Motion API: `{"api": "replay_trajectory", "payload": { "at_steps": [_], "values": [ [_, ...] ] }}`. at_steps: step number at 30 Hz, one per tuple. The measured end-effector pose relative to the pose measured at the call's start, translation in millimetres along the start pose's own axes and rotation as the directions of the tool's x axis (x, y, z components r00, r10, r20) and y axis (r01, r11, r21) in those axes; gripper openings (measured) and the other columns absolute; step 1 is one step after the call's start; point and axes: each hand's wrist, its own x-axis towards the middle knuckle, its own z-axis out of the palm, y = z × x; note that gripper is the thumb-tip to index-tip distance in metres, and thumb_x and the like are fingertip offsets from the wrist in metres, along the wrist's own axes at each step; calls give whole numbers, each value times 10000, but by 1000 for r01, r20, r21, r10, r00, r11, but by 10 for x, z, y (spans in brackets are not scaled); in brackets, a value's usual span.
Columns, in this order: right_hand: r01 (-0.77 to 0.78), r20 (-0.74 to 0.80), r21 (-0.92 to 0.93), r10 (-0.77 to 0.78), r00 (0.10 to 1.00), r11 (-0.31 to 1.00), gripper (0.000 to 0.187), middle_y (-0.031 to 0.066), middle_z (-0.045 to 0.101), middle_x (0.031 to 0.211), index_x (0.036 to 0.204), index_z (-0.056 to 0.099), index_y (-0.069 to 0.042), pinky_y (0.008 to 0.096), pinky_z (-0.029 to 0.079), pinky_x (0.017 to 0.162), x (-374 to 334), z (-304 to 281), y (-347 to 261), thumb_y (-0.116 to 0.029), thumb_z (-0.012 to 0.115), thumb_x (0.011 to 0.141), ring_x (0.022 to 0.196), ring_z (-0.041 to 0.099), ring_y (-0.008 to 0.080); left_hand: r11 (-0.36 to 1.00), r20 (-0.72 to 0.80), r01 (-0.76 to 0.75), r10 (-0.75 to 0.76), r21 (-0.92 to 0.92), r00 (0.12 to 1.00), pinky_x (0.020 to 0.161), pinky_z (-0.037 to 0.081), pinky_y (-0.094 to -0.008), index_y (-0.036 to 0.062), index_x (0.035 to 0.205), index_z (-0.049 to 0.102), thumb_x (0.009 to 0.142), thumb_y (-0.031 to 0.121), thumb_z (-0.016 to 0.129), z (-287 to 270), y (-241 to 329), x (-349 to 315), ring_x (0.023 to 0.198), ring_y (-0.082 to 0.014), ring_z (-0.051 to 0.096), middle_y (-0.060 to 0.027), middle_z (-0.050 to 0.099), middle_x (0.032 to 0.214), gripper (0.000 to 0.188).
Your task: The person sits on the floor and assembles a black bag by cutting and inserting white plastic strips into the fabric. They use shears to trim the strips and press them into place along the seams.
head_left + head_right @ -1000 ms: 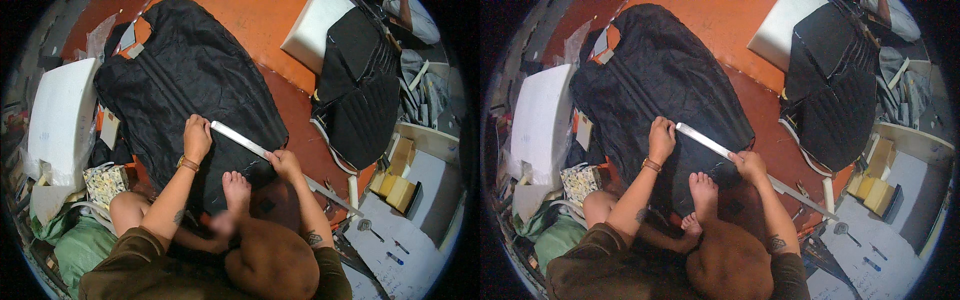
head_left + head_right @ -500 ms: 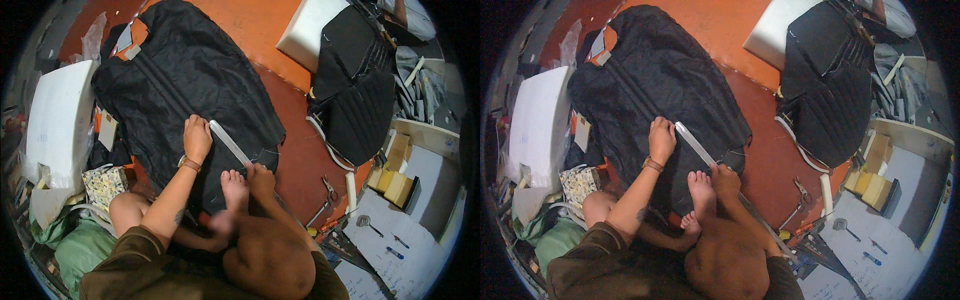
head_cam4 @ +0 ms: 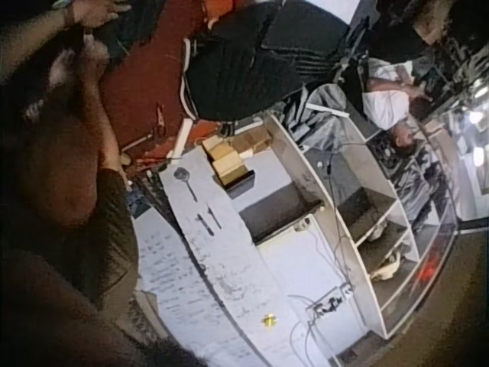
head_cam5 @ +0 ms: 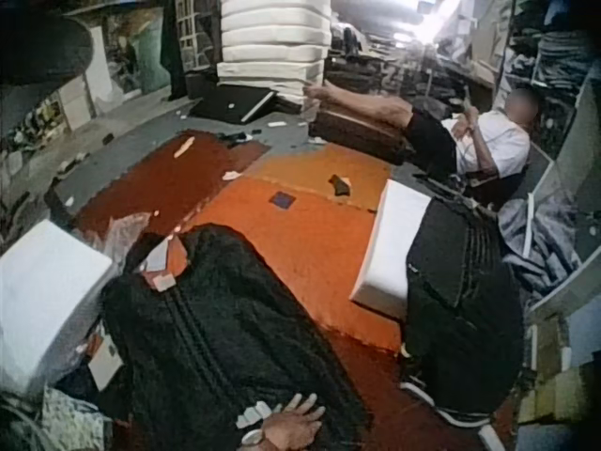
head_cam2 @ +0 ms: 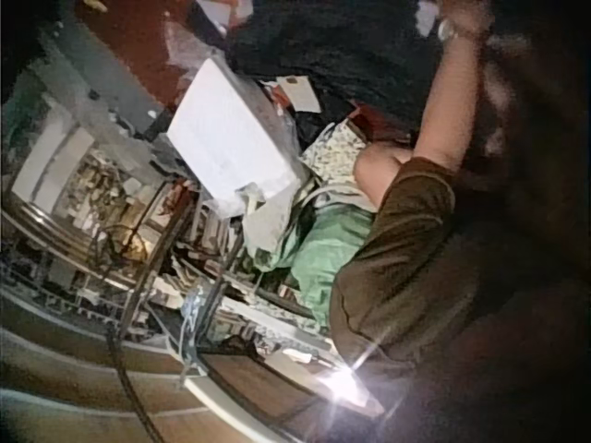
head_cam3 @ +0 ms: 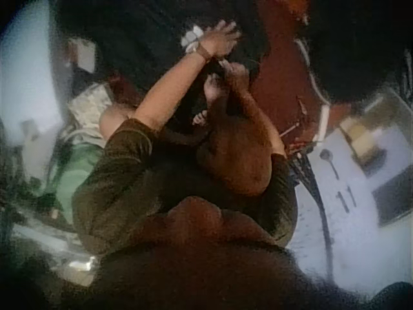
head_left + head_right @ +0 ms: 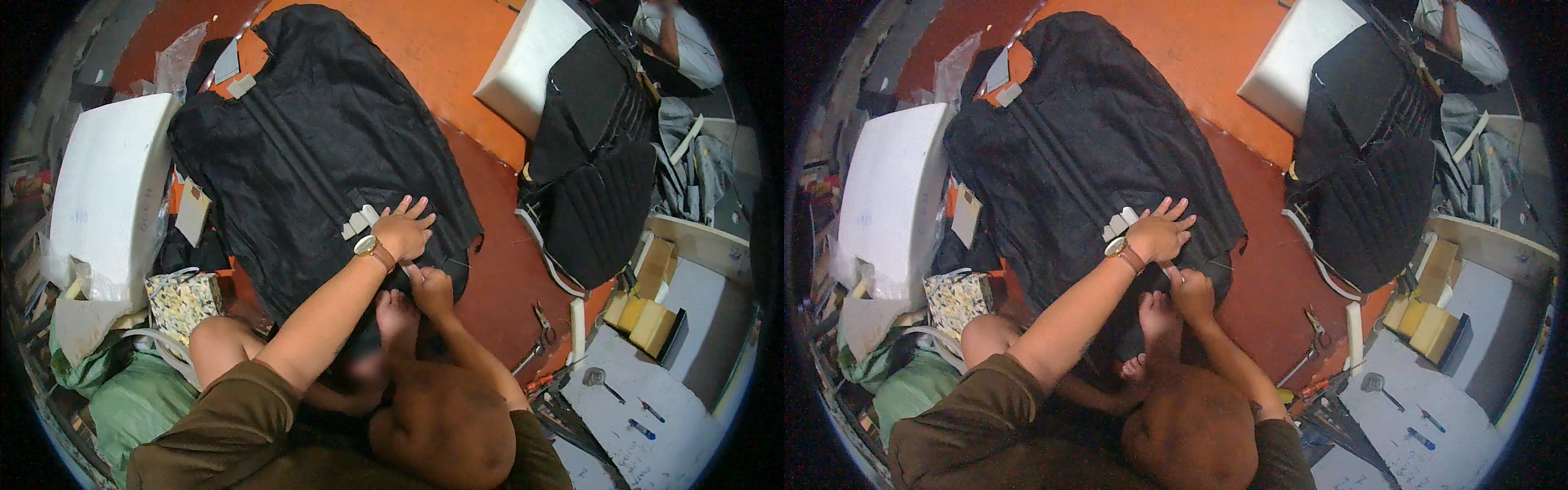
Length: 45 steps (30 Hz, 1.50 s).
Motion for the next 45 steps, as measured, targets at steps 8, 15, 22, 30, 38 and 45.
{"api": "replay_trajectory", "payload": {
  "at_steps": [8, 15, 22, 30, 38, 45],
  "values": [
    [-21, 139, -39, 26, 990, 999, 436, 265, 674, 1165, 1196, 672, -39, 518, 503, 951, 457, 131, -417, -412, 651, 973, 1096, 647, 436, 992, 130, 44, -28, -122, 991, 1259, 188, -609, 293, 1616, 399, 1102, 446, 252, -225, -17, 51, 1614, -337, 123, -30, 117, 1760, 556],
    [219, 314, 12, -212, 926, 976, 915, 186, 212, 1711, 1660, 215, -152, 451, 114, 1289, 1056, 663, -219, -530, 660, 955, 1587, 166, 360, 948, 325, 251, -179, -193, 928, 1259, 103, -606, 246, 1625, 385, 1094, 553, 178, -702, 40, 227, 1584, -241, 265, 1, 207, 1744, 648],
    [43, 184, 10, -44, 982, 999, 514, 268, 724, 919, 982, 733, -8, 537, 541, 787, 455, 123, -229, -512, 632, 975, 886, 705, 462, 967, 235, 95, -39, -235, 971, 1259, 54, -626, 275, 1659, 280, 1106, 525, 179, -473, -109, 113, 1603, -205, 208, 86, 174, 1745, 615],
    [-405, 408, 273, 277, 870, 873, 488, 55, 625, 688, 915, 708, -41, 328, 476, 592, -871, -601, 1031, -511, 627, 1022, 630, 592, 155, 996, 137, 21, -8, -90, 990, 1231, 125, -679, 279, 1646, 309, 1120, 430, 199, -314, -199, 145, 1601, -213, 221, 80, 164, 1751, 559],
    [-491, 483, 168, 362, 797, 855, 448, 117, 726, 887, 1131, 716, -15, 375, 567, 701, -854, -726, 911, -443, 623, 1036, 761, 711, 223, 970, -237, 16, 43, 243, 971, 1180, 294, -707, 295, 1587, 405, 927, 358, 752, 191, 260, -174, 1580, -384, 240, -32, 192, 1747, 748],
    [-267, 257, 184, 216, 942, 946, 527, 209, 738, 1181, 1319, 677, -27, 420, 515, 1005, -1003, -612, 961, -460, 604, 1028, 1136, 691, 333, 833, -179, -430, 509, 347, 842, 1206, 273, -697, 193, 1203, 759, 867, 197, 716, 606, -1, -430, 1574, -408, 232, -60, 281, 1709, 339]
  ]
}}
